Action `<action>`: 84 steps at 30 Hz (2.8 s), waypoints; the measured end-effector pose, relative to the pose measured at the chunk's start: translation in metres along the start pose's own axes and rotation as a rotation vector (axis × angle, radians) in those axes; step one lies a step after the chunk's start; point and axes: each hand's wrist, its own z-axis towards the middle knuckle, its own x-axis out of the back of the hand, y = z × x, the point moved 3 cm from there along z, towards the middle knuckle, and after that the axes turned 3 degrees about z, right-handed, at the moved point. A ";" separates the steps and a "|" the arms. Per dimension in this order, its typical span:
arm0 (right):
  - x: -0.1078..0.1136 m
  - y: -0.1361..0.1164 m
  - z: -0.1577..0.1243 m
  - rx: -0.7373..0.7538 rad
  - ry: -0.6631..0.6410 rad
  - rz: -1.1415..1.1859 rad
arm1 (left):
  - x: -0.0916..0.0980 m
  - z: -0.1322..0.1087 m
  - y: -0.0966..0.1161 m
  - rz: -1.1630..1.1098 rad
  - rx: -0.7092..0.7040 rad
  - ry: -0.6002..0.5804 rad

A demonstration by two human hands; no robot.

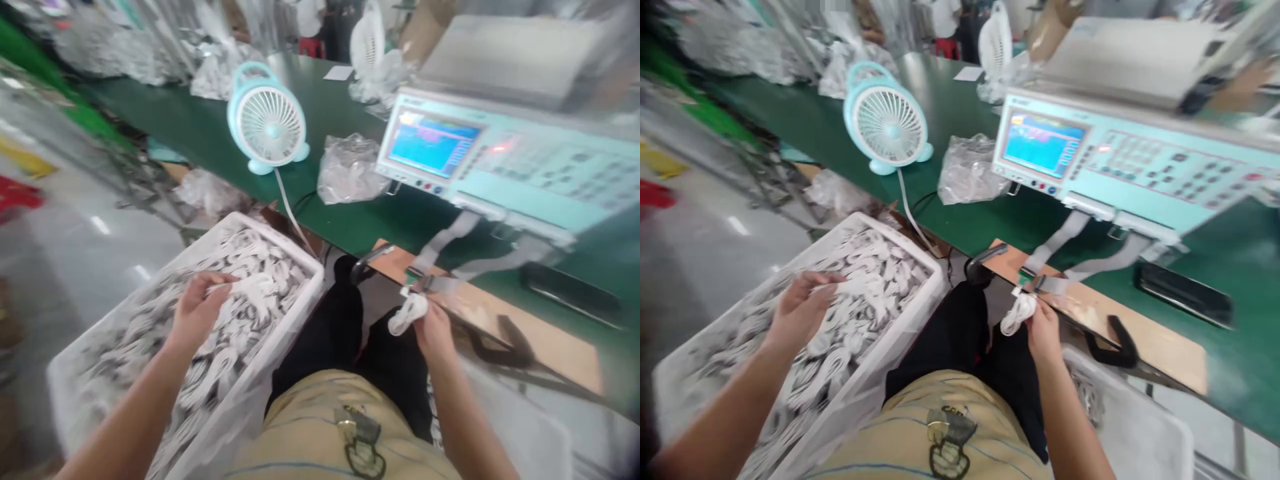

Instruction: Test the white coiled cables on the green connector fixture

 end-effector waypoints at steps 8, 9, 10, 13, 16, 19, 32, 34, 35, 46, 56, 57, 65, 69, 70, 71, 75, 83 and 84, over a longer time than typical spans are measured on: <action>-0.002 0.003 -0.005 0.009 -0.039 0.017 | -0.240 -0.049 0.020 -0.083 0.212 -0.714; -0.001 0.002 -0.006 0.021 -0.043 0.008 | -0.264 -0.056 0.022 -0.096 0.199 -0.783; -0.001 0.001 -0.007 0.037 -0.048 -0.005 | -0.284 -0.061 0.024 -0.109 0.185 -0.840; 0.000 -0.001 -0.011 0.075 -0.058 -0.044 | -0.314 -0.070 0.026 -0.139 0.148 -0.951; -0.002 -0.004 -0.014 0.102 -0.049 -0.071 | -0.319 -0.072 0.023 -0.170 0.090 -1.013; -0.005 -0.004 -0.015 0.114 -0.019 -0.043 | -0.320 -0.073 0.018 -0.227 0.048 -1.043; -0.005 0.007 -0.009 -0.003 -0.051 0.153 | -0.328 -0.073 0.012 -0.289 0.090 -1.049; -0.005 0.007 -0.010 -0.006 -0.047 0.129 | -0.329 -0.073 0.011 -0.285 0.104 -1.036; -0.005 0.007 -0.010 0.001 -0.038 0.115 | -0.330 -0.073 0.011 -0.281 0.110 -1.032; -0.004 0.009 -0.010 0.092 -0.005 0.034 | -0.335 -0.073 0.013 -0.305 0.198 -1.043; -0.008 -0.009 -0.014 0.109 -0.012 -0.030 | -0.319 -0.089 0.020 -0.205 0.224 -0.950; -0.008 -0.010 -0.013 0.099 -0.015 -0.036 | -0.316 -0.090 0.019 -0.183 0.196 -0.947; -0.007 -0.014 -0.013 0.090 -0.031 -0.081 | -0.323 -0.076 0.009 -0.227 0.113 -1.023; -0.008 -0.013 -0.013 0.057 -0.038 -0.048 | -0.329 -0.077 0.008 -0.278 0.167 -1.042; -0.007 -0.013 -0.012 0.053 -0.037 -0.046 | -0.329 -0.077 0.009 -0.286 0.180 -1.044; -0.006 -0.012 -0.012 0.051 -0.037 -0.050 | -0.329 -0.078 0.009 -0.292 0.192 -1.042; -0.003 -0.011 -0.010 0.061 -0.046 -0.068 | -0.329 -0.080 0.013 -0.354 0.262 -0.984; -0.004 -0.010 -0.011 0.051 -0.046 -0.034 | -0.327 -0.085 0.009 -0.288 0.247 -0.927; -0.004 -0.010 -0.011 0.048 -0.044 -0.022 | -0.328 -0.085 0.009 -0.289 0.243 -0.911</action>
